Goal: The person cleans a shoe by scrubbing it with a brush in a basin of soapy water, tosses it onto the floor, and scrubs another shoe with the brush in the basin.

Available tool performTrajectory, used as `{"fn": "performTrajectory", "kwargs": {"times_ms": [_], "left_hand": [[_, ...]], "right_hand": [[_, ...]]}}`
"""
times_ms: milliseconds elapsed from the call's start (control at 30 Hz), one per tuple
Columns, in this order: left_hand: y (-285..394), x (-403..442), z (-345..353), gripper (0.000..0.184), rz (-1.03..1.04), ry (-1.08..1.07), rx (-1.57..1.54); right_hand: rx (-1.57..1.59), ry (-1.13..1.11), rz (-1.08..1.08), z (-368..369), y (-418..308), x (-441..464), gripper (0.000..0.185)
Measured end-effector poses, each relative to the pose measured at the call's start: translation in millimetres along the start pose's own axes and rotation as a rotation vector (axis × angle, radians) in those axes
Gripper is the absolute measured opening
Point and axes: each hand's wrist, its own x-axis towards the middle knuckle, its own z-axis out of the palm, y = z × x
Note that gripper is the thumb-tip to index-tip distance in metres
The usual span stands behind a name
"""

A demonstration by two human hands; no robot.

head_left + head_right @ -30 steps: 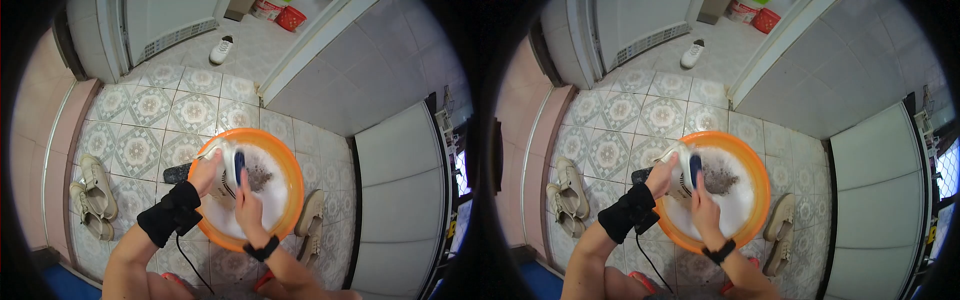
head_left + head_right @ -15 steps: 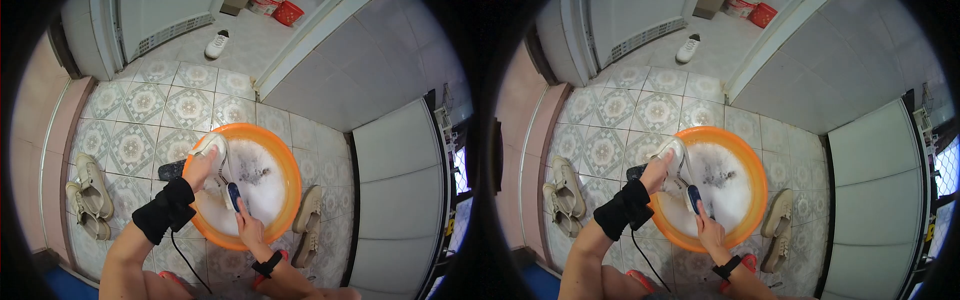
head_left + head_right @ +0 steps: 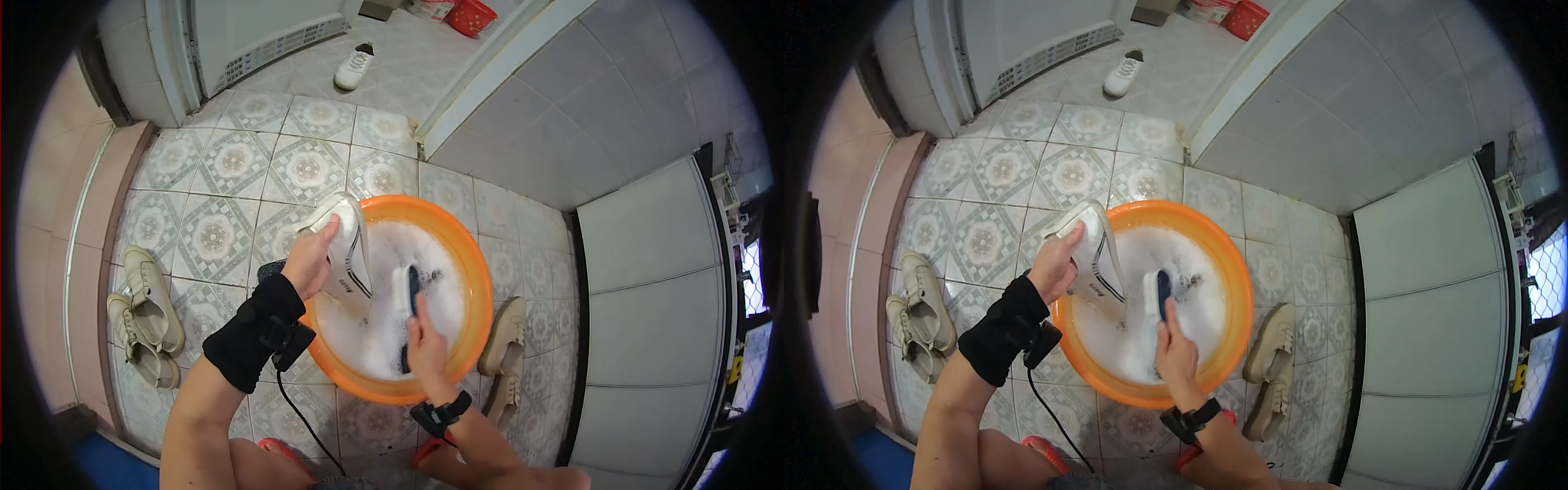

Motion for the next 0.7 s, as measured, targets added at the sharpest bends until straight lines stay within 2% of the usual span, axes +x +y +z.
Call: {"fn": "performTrajectory", "kwargs": {"times_ms": [67, 133, 200, 233, 300, 367, 433, 467, 500, 567, 600, 667, 700], "left_hand": [[1, 4, -4, 0.038, -0.022, -0.041, -0.001], [0, 5, 0, 0.039, -0.050, -0.095, 0.002], [3, -1, 6, 0.042, -0.072, -0.084, 0.068], [7, -4, 9, 0.042, -0.066, -0.080, 0.068], [13, -10, 15, 0.044, -0.112, -0.173, -0.170], [7, -10, 16, 0.045, -0.115, -0.160, -0.160], [3, -7, 16, 0.046, -0.112, -0.148, -0.149], [0, -5, 16, 0.046, -0.092, -0.116, -0.089], [-4, -4, 17, 0.046, -0.077, -0.086, -0.028], [-11, -7, 25, 0.048, -0.075, -0.124, -0.030], [-14, -8, 30, 0.049, -0.062, -0.157, -0.032], [-31, -13, 40, 0.051, -0.018, -0.130, -0.002], [-36, -15, 43, 0.052, 0.024, -0.100, 0.029]], "right_hand": [[-0.072, 0.027, 0.092, -12, -10, 27, 0.043], [-0.102, 0.038, 0.116, -14, 11, 39, 0.042], [-0.405, -0.131, 0.388, 0, 49, 45, 0.040], [-0.403, -0.133, 0.381, 10, 63, 41, 0.040], [-0.284, -0.271, 0.376, 24, 79, 28, 0.037], [-0.210, -0.261, 0.312, 25, 87, 25, 0.036], [0.128, -0.127, 0.357, 4, 44, 24, 0.035], [0.276, -0.093, 0.273, -12, 13, 25, 0.039], [0.274, -0.091, 0.279, -23, -14, 24, 0.039], [0.304, 0.091, -0.089, -31, -60, 20, 0.042], [0.303, 0.095, -0.091, -29, -76, 20, 0.042], [-0.020, 0.030, -0.072, -25, -98, 23, 0.047], [-0.021, 0.030, -0.074, -26, -99, 33, 0.047]]}}
